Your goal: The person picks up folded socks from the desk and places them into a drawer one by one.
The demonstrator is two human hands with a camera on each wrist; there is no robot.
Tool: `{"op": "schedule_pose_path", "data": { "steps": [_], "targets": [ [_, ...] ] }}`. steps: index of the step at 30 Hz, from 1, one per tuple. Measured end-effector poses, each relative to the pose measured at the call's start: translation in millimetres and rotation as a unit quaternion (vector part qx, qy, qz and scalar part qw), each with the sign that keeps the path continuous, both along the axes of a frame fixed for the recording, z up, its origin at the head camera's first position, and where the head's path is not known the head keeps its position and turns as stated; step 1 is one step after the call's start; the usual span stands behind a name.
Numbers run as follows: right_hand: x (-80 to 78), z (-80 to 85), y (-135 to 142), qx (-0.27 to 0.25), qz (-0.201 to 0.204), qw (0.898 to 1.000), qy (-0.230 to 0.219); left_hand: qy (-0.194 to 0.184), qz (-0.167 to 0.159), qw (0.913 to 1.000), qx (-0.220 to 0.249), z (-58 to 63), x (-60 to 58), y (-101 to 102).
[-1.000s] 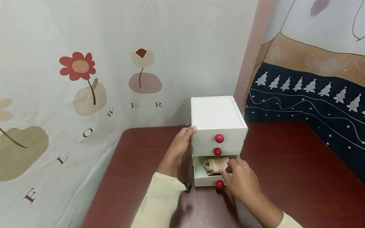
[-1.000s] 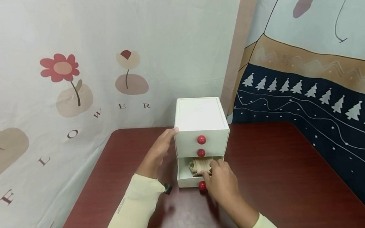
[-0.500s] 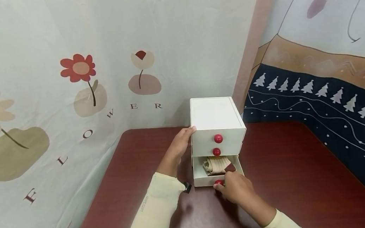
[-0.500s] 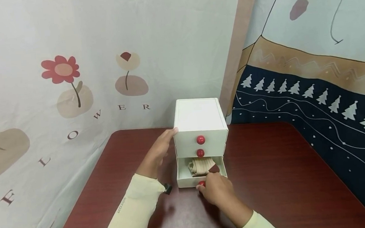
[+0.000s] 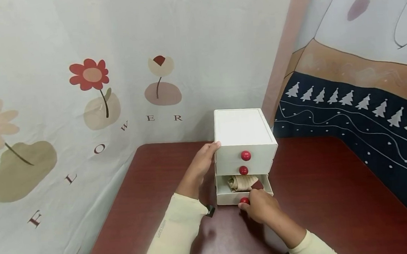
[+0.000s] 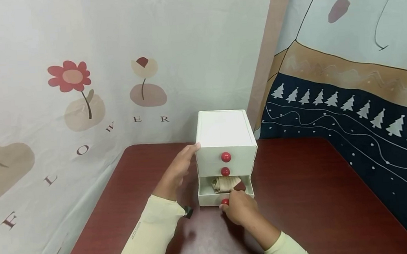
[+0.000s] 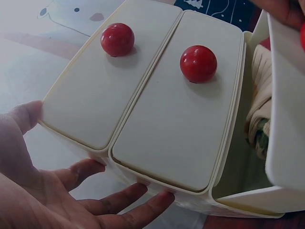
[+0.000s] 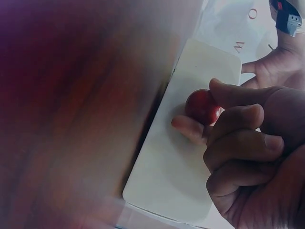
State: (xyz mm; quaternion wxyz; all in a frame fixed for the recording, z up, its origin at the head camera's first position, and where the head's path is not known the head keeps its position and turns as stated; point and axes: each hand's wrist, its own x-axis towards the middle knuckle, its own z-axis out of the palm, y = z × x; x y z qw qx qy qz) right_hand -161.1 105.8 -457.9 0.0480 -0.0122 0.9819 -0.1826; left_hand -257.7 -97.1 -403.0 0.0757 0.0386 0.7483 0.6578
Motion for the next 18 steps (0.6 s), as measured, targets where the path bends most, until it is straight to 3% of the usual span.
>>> {"op": "schedule_pose_path", "data": {
  "steps": [18],
  "targets": [
    [-37.6,-6.6,8.3,-0.061,0.001,0.998,0.011,-0.022,-0.002,0.9998,0.003,3.2,4.7,-1.0]
  ]
}}
